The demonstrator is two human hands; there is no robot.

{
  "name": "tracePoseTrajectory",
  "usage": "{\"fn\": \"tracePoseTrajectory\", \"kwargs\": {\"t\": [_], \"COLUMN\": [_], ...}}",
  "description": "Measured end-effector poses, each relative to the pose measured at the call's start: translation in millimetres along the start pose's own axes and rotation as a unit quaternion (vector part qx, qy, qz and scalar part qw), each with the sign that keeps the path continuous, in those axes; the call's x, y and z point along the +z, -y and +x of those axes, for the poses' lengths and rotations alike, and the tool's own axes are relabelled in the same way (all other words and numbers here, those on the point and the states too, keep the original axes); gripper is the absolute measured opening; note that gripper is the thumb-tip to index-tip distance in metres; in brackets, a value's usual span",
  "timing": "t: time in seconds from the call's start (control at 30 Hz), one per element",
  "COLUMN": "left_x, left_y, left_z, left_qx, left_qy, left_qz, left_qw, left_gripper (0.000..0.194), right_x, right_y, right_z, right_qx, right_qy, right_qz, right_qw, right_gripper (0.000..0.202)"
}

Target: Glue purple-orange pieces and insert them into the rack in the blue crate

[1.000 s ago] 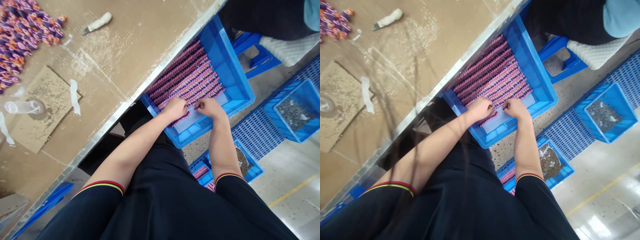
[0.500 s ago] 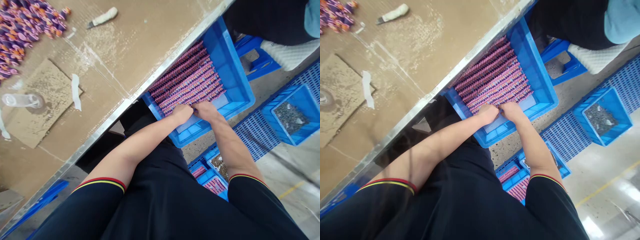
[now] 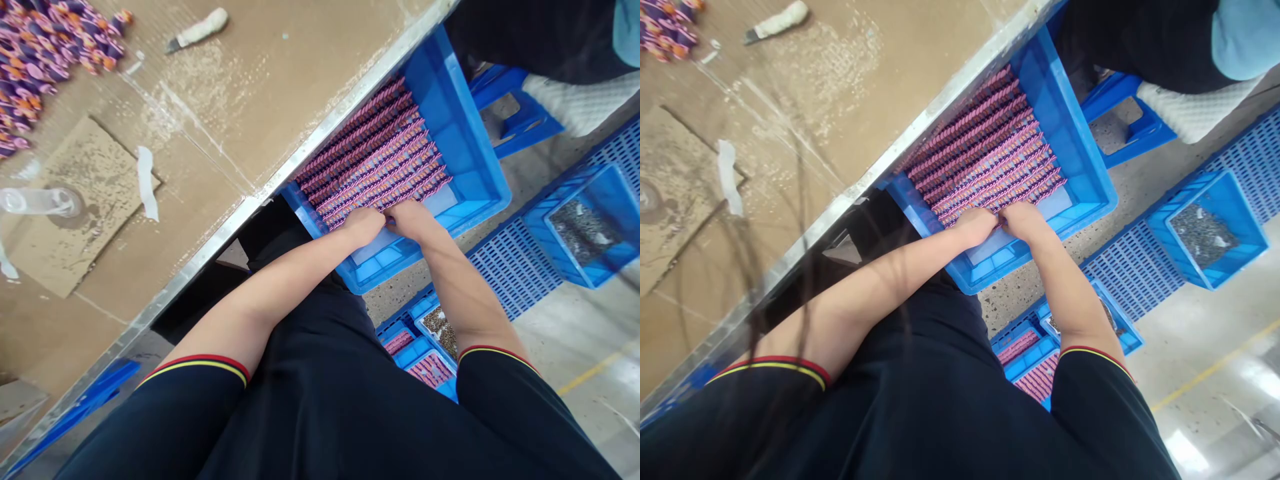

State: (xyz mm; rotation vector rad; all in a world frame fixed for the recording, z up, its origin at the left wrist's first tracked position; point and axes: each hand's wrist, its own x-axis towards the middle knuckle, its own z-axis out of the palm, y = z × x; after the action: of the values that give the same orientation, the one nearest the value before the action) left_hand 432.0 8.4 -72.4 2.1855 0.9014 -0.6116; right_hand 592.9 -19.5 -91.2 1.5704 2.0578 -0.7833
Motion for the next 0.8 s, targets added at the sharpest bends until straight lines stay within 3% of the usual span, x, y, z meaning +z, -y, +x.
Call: {"fn": "tracePoseTrajectory", "kwargs": {"t": [0.57, 0.8], "left_x": [4.7, 5.3], "left_y": [4.9, 7.3], "left_z": [-1.0, -6.6], "left_qx": [0.037, 0.1], "left_qy": [-0.039, -0.042], "left_qz": [0.016, 0.051], "left_qw": [0.998, 0.993], "left_gripper": [0.038, 0.043], "right_x": [-3.6, -3.1], "right_y": [-6.2, -7.7], "right_z": [-3.1, -3.8], "right_qx": [0.046, 0.034], "right_qy": [0.019, 0.021], "right_qz": [0.024, 0.021], "right_qw": [0.998, 0.999], "right_gripper": [0.036, 0.033]}}
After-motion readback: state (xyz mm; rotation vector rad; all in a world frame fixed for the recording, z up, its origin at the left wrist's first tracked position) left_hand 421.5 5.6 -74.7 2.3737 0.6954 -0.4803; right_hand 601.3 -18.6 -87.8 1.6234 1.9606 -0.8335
